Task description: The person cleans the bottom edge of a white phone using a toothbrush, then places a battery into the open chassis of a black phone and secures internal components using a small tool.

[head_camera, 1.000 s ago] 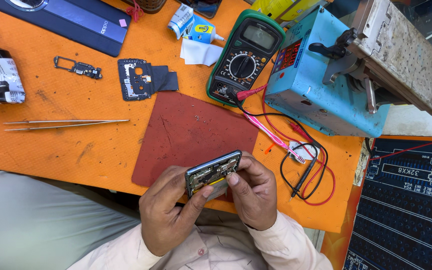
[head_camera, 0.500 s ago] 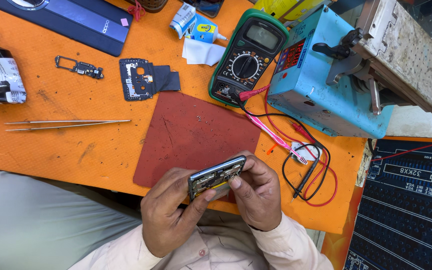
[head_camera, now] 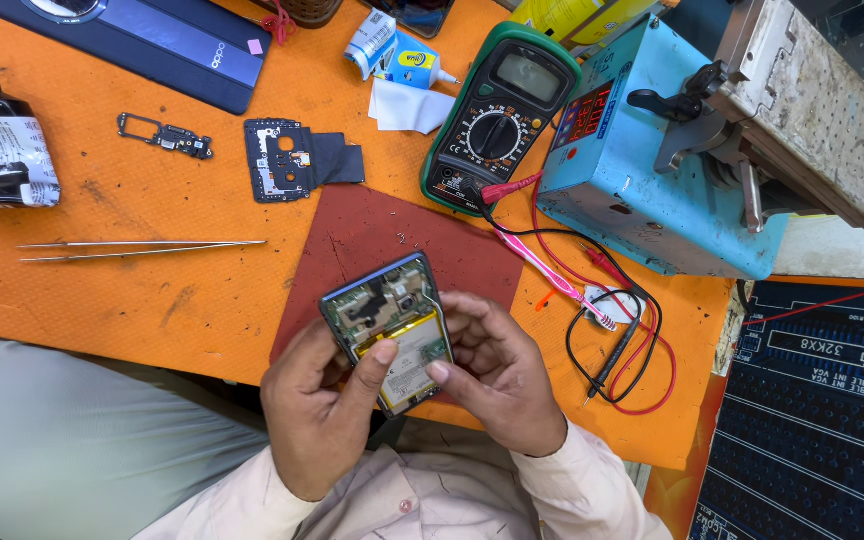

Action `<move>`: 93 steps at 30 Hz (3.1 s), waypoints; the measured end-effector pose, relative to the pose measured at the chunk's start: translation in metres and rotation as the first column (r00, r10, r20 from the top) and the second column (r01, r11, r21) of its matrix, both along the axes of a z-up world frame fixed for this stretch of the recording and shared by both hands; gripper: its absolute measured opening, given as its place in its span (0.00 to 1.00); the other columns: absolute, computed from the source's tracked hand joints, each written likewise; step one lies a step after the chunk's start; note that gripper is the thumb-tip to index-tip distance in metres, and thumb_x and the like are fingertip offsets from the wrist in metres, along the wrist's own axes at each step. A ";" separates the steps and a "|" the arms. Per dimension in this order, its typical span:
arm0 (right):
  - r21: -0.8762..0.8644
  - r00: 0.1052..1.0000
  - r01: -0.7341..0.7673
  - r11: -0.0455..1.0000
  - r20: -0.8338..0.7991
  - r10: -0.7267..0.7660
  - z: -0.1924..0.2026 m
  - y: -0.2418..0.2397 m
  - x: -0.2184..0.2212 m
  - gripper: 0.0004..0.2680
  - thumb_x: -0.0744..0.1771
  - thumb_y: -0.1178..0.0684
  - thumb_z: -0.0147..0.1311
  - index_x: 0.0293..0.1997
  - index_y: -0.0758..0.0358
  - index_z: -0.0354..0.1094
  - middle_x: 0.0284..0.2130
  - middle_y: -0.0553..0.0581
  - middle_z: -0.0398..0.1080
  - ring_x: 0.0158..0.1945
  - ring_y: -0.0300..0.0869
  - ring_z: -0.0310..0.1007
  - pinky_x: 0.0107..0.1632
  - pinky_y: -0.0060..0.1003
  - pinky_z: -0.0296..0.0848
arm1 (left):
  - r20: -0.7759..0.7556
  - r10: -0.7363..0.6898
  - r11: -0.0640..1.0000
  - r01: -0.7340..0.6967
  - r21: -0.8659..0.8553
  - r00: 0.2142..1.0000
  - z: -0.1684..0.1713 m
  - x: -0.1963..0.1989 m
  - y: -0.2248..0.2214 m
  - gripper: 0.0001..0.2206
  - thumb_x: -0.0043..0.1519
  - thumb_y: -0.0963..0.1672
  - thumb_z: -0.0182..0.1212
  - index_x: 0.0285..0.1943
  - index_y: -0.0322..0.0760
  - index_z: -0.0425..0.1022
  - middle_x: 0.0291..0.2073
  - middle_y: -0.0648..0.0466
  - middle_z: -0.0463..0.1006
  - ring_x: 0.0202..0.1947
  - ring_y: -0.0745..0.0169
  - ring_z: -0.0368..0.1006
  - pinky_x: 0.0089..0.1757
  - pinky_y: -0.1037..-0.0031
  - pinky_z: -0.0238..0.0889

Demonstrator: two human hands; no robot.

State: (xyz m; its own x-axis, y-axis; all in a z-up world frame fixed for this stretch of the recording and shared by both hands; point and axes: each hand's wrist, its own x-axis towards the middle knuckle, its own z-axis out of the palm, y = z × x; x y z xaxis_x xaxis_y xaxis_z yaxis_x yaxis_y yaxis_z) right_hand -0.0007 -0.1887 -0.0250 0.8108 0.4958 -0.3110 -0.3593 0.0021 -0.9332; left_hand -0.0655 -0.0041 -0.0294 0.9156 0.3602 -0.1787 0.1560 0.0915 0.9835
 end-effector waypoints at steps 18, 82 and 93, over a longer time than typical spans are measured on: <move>-0.625 0.795 -0.097 0.775 0.420 0.438 0.049 -0.014 0.048 0.15 0.64 0.63 0.59 0.56 0.64 0.74 0.45 0.57 0.73 0.48 0.42 0.76 0.50 0.34 0.74 | 0.060 -0.148 0.707 0.063 0.704 0.987 0.025 0.002 0.009 0.24 0.58 0.44 0.70 0.63 0.32 0.72 0.54 0.46 0.76 0.48 0.46 0.78 0.45 0.65 0.71; -0.773 0.251 0.167 0.613 0.634 0.731 0.030 0.021 0.028 0.18 0.63 0.59 0.58 0.60 0.52 0.72 0.35 0.52 0.65 0.38 0.45 0.66 0.42 0.42 0.65 | 0.022 -0.288 0.371 0.091 0.924 0.957 0.044 0.080 0.134 0.29 0.53 0.41 0.73 0.65 0.28 0.71 0.58 0.42 0.76 0.56 0.41 0.68 0.56 0.59 0.63; -0.762 0.284 0.153 0.630 0.644 0.710 0.030 0.020 0.029 0.17 0.62 0.59 0.59 0.58 0.52 0.74 0.33 0.51 0.64 0.37 0.45 0.65 0.40 0.42 0.64 | -0.124 -0.393 0.280 0.247 0.928 0.911 0.024 0.116 0.136 0.34 0.45 0.41 0.74 0.64 0.26 0.71 0.59 0.41 0.74 0.60 0.40 0.65 0.55 0.59 0.62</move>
State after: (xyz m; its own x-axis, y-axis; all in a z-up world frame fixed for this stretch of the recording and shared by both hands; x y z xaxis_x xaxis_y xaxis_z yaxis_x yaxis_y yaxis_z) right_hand 0.0283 -0.1691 0.0052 0.6007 0.7900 0.1231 0.7816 -0.5478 -0.2983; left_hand 0.0506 0.1319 -0.0055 0.9823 -0.1023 0.1572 -0.1594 -0.8971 0.4121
